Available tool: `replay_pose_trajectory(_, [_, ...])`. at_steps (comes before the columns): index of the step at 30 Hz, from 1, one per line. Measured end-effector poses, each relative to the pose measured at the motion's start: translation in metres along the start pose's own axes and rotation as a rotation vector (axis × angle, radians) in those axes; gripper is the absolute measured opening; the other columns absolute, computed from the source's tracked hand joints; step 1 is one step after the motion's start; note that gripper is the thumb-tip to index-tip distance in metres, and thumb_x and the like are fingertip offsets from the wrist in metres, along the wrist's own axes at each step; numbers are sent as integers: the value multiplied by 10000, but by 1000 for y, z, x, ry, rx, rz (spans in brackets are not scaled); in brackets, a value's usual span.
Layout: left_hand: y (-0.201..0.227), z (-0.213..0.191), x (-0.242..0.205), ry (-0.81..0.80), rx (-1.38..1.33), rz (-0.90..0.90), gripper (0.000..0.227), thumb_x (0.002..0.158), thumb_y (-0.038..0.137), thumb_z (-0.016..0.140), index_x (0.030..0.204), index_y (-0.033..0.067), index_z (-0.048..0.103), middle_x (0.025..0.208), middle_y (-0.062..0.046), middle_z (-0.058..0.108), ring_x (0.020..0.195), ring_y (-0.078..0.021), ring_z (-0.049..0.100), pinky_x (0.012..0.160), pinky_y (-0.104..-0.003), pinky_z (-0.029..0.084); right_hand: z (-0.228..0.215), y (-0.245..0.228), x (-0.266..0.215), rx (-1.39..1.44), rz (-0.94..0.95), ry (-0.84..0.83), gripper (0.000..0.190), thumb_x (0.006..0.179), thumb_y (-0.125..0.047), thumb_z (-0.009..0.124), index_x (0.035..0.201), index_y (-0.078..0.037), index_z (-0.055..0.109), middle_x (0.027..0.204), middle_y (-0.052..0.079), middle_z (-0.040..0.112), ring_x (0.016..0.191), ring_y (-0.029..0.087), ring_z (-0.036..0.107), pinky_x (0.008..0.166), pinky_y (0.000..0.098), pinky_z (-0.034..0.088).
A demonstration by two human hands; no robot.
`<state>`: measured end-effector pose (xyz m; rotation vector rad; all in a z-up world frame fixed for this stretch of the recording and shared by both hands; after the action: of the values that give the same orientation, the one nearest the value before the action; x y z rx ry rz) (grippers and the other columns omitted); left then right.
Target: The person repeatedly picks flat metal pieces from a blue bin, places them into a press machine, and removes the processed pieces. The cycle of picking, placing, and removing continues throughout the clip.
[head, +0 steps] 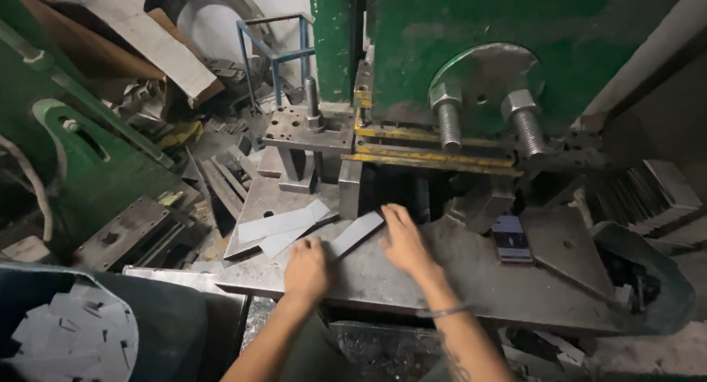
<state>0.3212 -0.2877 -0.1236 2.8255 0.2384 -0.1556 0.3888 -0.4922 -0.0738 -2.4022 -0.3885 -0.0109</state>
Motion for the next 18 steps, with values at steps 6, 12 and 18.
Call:
replay_pose_trajectory(6, [-42,27,-17,204,-361,-87,817,756,215,857,1400,-52,433,1092,-264,655,980,-441,674,888,-497,572,67,43,52,-88,73,-159,685,799,-132,756,1397,-7,444,1388,239,493,1270,432,521,1063,505,469])
replay_pose_trajectory(12, [-20,28,-56,13,-1106,-468,578,823,175,704,1313,-58,504,1249,-226,670,1122,-311,677,990,-376,543,85,67,73,-132,-43,36,478,700,-44,633,1171,34,600,1060,265,696,983,479,664,881,509,549])
replay_pose_trajectory(18, [-23,31,-46,35,-1147,-445,447,776,160,682,1151,-60,577,1067,-204,684,956,-282,649,874,-346,540,61,59,62,86,60,31,336,752,-61,580,1080,-23,646,1079,127,789,1009,396,719,868,443,560])
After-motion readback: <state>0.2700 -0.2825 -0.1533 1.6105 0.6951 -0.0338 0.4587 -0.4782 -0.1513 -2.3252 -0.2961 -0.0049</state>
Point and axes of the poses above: each hand's wrist, its own x-axis towards the middle knuckle, its own z-axis out of the palm, y = z × x, the point moved 8 cm from there along x, towards the middle knuckle
